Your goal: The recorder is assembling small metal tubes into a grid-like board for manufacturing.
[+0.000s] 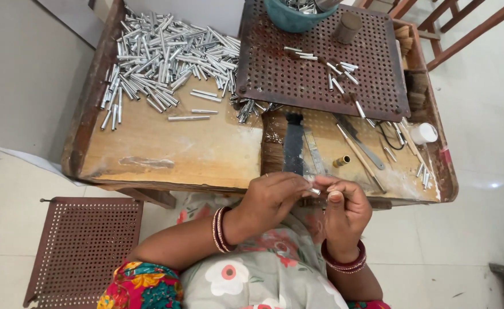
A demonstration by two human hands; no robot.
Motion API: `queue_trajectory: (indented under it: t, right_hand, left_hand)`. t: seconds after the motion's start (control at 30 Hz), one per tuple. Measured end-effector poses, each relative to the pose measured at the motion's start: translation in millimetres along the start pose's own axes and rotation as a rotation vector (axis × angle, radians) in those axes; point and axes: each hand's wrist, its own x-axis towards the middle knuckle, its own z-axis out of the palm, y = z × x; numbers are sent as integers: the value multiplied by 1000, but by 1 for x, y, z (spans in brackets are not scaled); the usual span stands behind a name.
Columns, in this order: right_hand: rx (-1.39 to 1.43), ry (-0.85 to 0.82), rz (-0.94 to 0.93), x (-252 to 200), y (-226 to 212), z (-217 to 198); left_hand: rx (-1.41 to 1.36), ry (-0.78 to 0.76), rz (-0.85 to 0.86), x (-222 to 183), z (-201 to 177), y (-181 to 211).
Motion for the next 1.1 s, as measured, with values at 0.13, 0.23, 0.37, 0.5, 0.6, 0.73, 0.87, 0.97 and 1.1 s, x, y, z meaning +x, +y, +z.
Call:
queue_trajectory:
  t: [0.13,0.23,0.37,0.5,0.6,0.73,0.87,0.97,1.1]
  right_hand:
    - [183,-32,205,-3,-3,-4]
    - [183,-40,176,-2,-2,-3]
    - [104,-44,162,-1,-2,-1]
    - [-39,-59,102,-3,-4,-1]
    - [-122,-65,16,-3,-10,-1]
    - [-426,-89,-211,0,-23,-4]
    - [-291,-149,37,0,-21,-14]
    - [-311,-214,-60,15,-32,-3]
    - [-42,-277,23,35,-62,22]
  left_hand:
    - [-11,22,6,0,-2,3]
    - [-5,15,6,2,-3,2]
    - [8,18,13,2,-4,1]
    - [5,25,23,2,-6,3]
    - [1,16,19,-1,-6,5]
    - [-3,6,3,-1,-8,8]
    - [-20,-8,-19,-2,-8,3]
    - [-34,1,-24,-2,-9,2]
    - [-34,67,-38,0,-12,2]
